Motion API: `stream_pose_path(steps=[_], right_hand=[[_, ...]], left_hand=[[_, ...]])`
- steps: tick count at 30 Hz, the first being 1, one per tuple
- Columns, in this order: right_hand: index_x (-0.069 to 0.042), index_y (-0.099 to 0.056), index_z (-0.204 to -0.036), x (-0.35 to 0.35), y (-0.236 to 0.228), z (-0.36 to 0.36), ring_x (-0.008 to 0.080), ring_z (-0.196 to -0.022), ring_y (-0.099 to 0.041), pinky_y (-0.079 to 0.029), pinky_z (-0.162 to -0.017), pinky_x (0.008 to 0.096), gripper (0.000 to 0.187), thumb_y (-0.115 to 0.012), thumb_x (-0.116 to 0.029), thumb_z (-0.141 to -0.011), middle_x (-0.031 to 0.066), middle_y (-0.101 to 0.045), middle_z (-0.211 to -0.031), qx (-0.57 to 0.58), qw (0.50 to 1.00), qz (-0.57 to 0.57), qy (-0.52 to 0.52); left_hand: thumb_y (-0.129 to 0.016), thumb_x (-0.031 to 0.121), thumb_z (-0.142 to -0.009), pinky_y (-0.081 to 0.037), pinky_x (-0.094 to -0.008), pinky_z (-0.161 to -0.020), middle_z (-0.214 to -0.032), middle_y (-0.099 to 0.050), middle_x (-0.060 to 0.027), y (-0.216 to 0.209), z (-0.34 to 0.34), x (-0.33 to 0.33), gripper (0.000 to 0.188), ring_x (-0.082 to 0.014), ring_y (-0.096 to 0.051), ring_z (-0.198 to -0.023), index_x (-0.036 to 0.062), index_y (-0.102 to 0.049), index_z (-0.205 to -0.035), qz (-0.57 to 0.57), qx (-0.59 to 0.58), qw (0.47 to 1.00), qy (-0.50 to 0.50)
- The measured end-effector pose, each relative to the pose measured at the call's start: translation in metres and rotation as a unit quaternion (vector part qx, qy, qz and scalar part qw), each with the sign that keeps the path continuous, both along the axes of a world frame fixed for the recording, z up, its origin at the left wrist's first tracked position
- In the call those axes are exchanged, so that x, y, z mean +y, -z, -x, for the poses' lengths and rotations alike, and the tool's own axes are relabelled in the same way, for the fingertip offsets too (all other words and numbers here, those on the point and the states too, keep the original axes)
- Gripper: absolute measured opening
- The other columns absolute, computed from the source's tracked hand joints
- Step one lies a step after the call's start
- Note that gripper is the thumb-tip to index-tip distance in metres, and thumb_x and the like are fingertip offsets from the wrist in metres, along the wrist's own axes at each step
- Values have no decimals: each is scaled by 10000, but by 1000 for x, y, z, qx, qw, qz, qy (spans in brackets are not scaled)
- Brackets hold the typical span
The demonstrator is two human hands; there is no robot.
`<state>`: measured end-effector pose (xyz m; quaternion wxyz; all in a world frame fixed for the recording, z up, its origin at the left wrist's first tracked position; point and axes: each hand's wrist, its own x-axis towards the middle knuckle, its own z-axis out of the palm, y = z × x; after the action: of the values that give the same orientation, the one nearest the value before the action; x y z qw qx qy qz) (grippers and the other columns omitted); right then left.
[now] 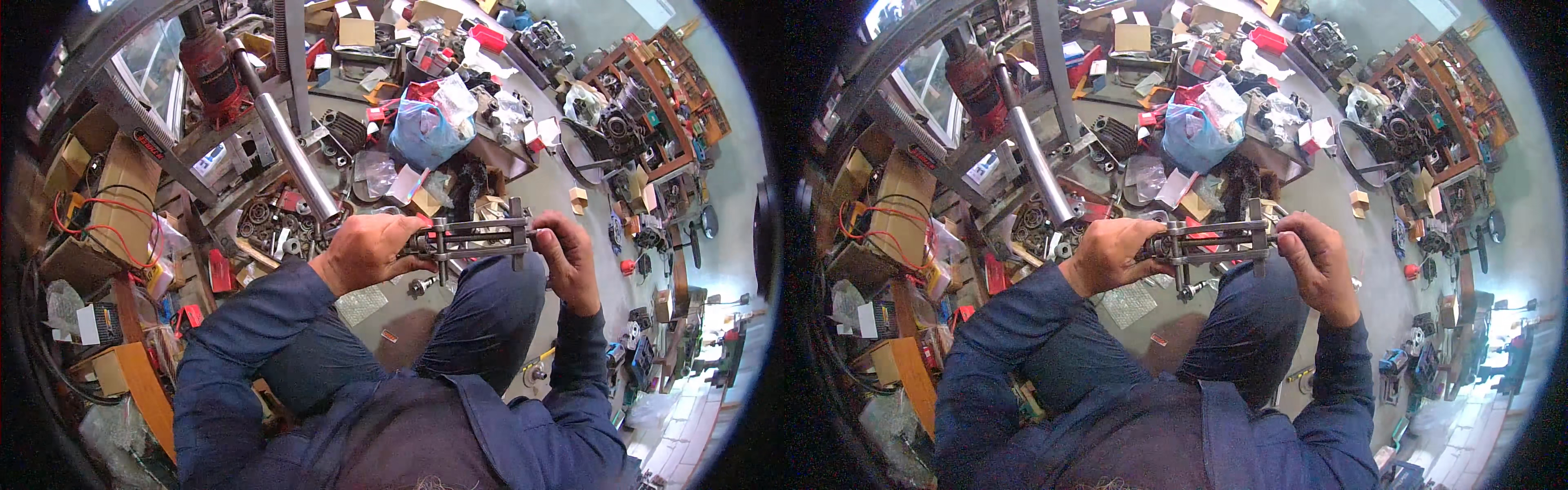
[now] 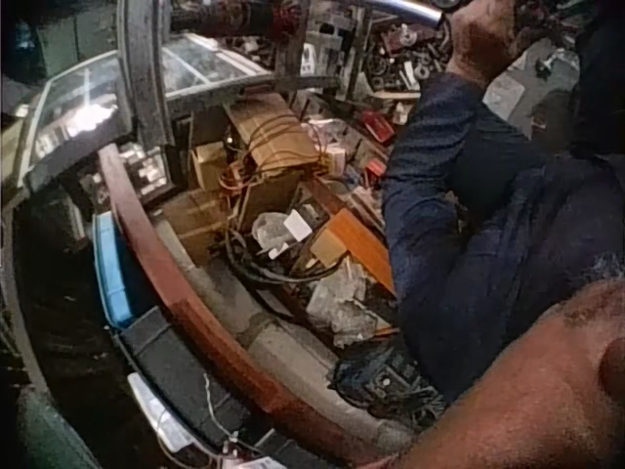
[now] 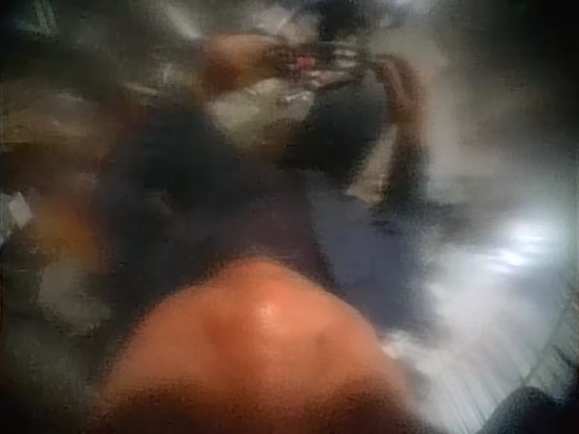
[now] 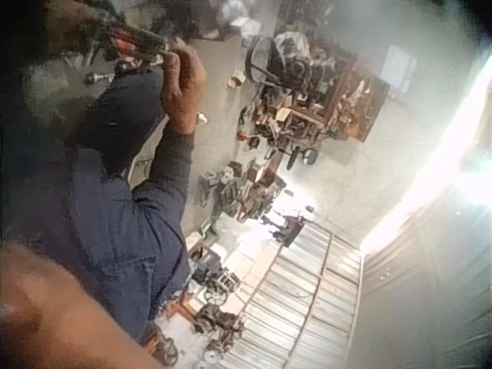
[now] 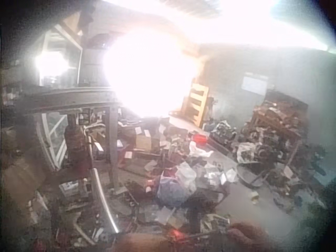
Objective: The person uses a specialized puller tool to separate or hold components on a camshaft and later works on engine assembly components, picking through a tray of metal gears and bolts and handling motorcycle parts by hand.
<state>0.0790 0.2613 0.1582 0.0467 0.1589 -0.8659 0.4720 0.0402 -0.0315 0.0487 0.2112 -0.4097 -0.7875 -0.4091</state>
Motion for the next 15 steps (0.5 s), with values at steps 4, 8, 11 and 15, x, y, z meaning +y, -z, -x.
stream_pose_path(steps=[4, 8, 11, 15], right_hand=[[17, -574, -902, -3, -7, 2, 130, -649, -479, -396, -601, 267, 232, -548, -196, -990, 52, -506, -718, 40, 996, -79, -14], [15, -545, -814, 12, 1, 6, 143, -605, -439, -369, -572, 283, 312, -512, -228, -1007, 56, -467, -670, -14, 994, -106, -27], [4, -486, -715, 6, 6, 6, 136, -575, -392, -333, -542, 298, 424, -477, -285, -1026, 42, -423, -617, -18, 995, -92, -44], [-6, -455, -698, 3, 10, 4, 120, -569, -376, -307, -527, 305, 445, -458, -301, -1031, 32, -387, -595, 26, 998, -61, 21]], left_hand=[[-757, 426, -778, -534, -382, -667, -875, -673, -138, -5, -1, -7, 537, -309, -679, -768, 14, -619, -1093, 30, -33, 999, 11], [-741, 441, -787, -537, -385, -671, -884, -677, -135, -2, 1, -11, 539, -309, -680, -766, 15, -618, -1093, 26, -3, 1000, 11], [-725, 455, -796, -540, -388, -676, -882, -678, -138, 1, 3, -9, 543, -315, -680, -766, 13, -617, -1092, 28, -4, 1000, 7], [-728, 439, -797, -523, -387, -645, -807, -648, -123, 0, 5, -10, 511, -302, -662, -724, 23, -609, -1069, 16, 8, 1000, 8]])
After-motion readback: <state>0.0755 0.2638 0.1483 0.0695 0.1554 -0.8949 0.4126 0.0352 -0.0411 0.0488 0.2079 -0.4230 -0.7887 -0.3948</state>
